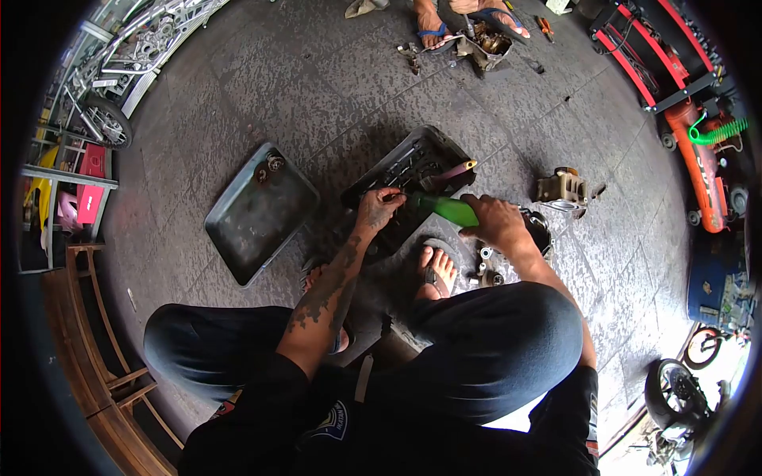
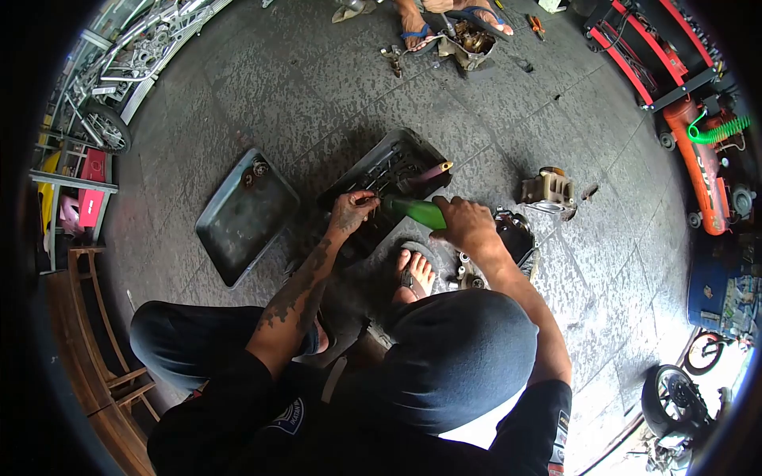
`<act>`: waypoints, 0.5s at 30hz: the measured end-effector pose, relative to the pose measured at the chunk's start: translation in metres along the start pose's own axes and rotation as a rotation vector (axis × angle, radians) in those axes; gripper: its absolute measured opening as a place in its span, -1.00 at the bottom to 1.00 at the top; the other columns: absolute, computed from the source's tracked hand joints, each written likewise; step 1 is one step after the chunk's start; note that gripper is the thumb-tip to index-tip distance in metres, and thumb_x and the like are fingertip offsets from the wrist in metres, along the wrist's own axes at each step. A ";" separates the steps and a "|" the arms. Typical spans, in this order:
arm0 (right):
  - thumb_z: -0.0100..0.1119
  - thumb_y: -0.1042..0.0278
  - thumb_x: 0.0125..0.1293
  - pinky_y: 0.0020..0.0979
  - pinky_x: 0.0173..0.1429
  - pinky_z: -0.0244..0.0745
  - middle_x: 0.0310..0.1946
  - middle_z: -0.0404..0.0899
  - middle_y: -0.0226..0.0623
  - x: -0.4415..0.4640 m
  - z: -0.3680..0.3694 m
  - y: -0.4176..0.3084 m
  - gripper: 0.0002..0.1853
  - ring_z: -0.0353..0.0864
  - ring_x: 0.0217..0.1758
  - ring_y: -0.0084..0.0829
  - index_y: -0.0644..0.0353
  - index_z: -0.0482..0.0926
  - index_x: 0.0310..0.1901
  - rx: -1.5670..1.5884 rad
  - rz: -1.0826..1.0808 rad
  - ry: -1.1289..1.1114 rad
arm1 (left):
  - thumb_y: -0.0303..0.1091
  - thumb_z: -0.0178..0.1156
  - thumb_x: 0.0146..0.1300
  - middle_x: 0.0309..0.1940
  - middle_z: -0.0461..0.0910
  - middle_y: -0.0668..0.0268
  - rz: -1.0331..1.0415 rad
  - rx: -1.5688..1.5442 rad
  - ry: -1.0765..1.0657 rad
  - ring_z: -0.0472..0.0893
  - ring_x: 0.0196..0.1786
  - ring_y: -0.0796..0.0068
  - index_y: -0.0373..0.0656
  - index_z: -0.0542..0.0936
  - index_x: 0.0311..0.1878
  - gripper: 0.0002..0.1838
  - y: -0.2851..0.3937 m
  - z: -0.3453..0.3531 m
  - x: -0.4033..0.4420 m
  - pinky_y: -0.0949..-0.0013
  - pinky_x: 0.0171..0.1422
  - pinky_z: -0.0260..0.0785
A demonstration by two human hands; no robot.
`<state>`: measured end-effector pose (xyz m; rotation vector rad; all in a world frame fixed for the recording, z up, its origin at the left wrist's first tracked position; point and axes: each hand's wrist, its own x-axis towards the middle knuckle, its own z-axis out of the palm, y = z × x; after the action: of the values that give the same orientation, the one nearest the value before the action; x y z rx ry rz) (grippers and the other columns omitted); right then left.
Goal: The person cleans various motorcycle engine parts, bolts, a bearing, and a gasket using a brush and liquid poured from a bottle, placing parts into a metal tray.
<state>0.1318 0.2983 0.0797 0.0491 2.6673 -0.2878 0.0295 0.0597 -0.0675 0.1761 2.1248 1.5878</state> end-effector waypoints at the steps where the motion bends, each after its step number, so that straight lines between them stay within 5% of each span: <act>1: 0.43 -0.09 0.06 -0.14 0.12 0.51 -0.05 0.62 -0.17 0.003 -0.002 0.000 -0.27 0.63 0.08 -0.13 -0.12 0.39 0.26 -0.030 -0.019 0.003 | -0.28 0.37 0.21 -0.43 0.67 0.32 0.001 -0.005 0.001 0.51 -0.55 0.69 -0.36 0.65 -0.03 -0.63 0.007 -0.001 -0.001 0.52 -0.46 0.37; 10: 0.44 -0.10 0.04 -0.16 0.11 0.51 -0.11 0.65 -0.18 0.011 -0.027 -0.012 -0.30 0.64 0.06 -0.15 -0.09 0.43 0.21 -0.090 -0.013 0.024 | -0.20 0.39 0.20 -0.38 0.70 0.31 0.025 0.017 0.017 0.57 -0.48 0.66 -0.28 0.67 -0.05 -0.63 0.009 -0.010 -0.003 0.49 -0.40 0.45; 12: 0.46 -0.06 0.01 -0.13 0.09 0.50 -0.14 0.65 -0.18 0.011 -0.026 -0.008 -0.29 0.64 0.03 -0.12 -0.11 0.44 0.21 -0.076 -0.039 0.053 | -0.23 0.41 0.16 -0.36 0.72 0.27 -0.055 0.020 0.014 0.67 -0.25 0.57 -0.31 0.68 -0.12 -0.65 0.011 -0.012 -0.004 0.45 -0.13 0.48; 15: 0.48 -0.03 -0.03 -0.10 0.07 0.49 -0.18 0.65 -0.18 0.011 -0.025 -0.008 -0.27 0.64 0.00 -0.09 -0.14 0.44 0.22 -0.081 -0.064 0.083 | -0.23 0.41 0.16 -0.37 0.72 0.28 0.001 -0.004 0.035 0.66 -0.31 0.58 -0.30 0.68 -0.11 -0.66 0.005 -0.011 -0.003 0.45 -0.20 0.48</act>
<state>0.1101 0.2956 0.0986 -0.0511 2.7635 -0.2023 0.0258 0.0505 -0.0593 0.1491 2.1485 1.6066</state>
